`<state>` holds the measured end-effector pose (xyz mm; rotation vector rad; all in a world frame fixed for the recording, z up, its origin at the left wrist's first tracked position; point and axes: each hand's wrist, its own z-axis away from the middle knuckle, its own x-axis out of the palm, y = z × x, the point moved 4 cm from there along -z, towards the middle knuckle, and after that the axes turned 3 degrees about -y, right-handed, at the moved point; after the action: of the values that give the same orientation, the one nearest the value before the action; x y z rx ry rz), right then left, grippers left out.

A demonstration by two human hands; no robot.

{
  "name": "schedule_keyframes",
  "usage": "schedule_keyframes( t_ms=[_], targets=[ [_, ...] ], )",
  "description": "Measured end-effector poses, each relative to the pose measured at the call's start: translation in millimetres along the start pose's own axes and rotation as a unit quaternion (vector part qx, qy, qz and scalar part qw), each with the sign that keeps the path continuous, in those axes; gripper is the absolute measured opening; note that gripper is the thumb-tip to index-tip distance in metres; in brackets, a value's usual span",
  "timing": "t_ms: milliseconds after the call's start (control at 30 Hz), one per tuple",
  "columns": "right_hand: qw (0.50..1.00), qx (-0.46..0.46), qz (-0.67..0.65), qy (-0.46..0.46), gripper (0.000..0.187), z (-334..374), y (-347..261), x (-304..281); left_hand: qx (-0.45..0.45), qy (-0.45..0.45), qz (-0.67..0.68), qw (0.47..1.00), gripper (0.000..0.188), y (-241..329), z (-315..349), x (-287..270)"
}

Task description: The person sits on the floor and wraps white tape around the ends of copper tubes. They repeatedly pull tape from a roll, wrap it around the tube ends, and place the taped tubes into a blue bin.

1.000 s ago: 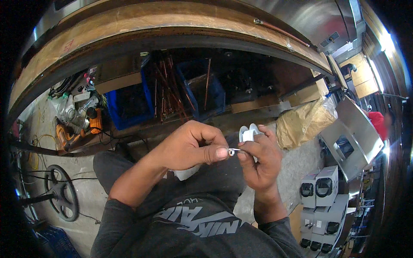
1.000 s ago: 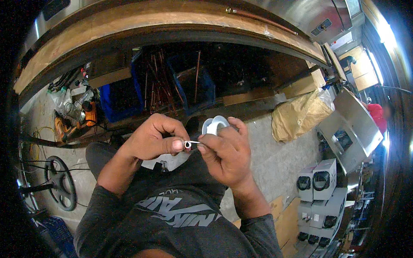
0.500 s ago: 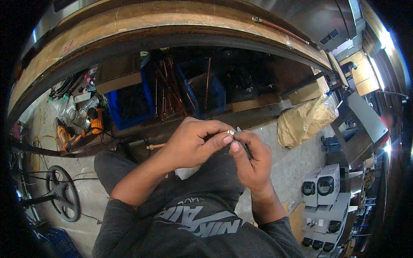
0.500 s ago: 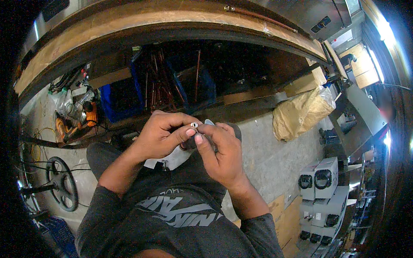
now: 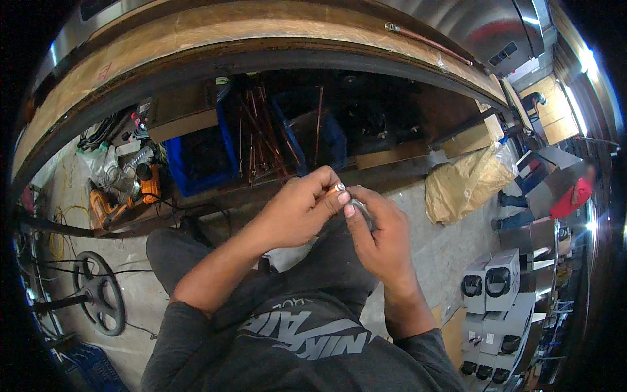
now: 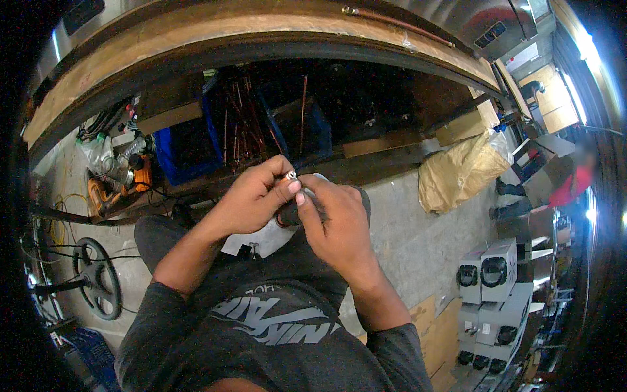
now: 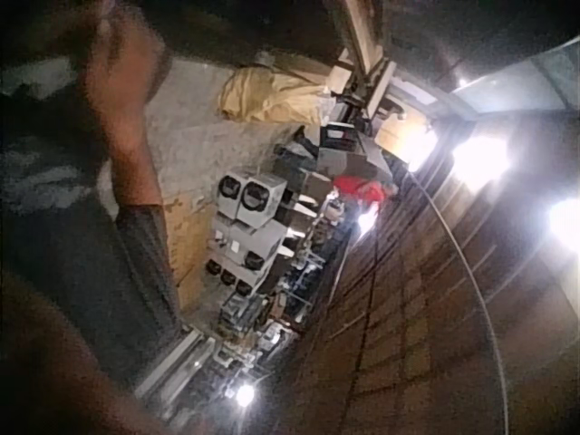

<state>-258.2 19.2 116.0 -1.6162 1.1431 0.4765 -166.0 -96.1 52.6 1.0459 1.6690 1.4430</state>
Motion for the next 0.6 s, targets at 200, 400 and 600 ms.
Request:
schedule_keyframes(
  t_ms=[200,400,600],
  targets=[
    [0.999,0.015,-0.026,-0.017,0.019,4.7,14.1,-2.5,0.036,0.005,0.055,0.998,0.025,-4.6,-7.3,-15.0],
    [0.980,0.141,-0.137,-0.032,0.017,14.8,23.7,-2.2,-0.026,-0.069,0.117,0.990,0.041,11.7,1.4,-30.6],
    [0.951,0.202,-0.235,0.016,0.016,10.1,29.2,5.2,-0.003,-0.047,0.193,0.980,0.048,6.8,-1.2,-9.7]
  ],
)
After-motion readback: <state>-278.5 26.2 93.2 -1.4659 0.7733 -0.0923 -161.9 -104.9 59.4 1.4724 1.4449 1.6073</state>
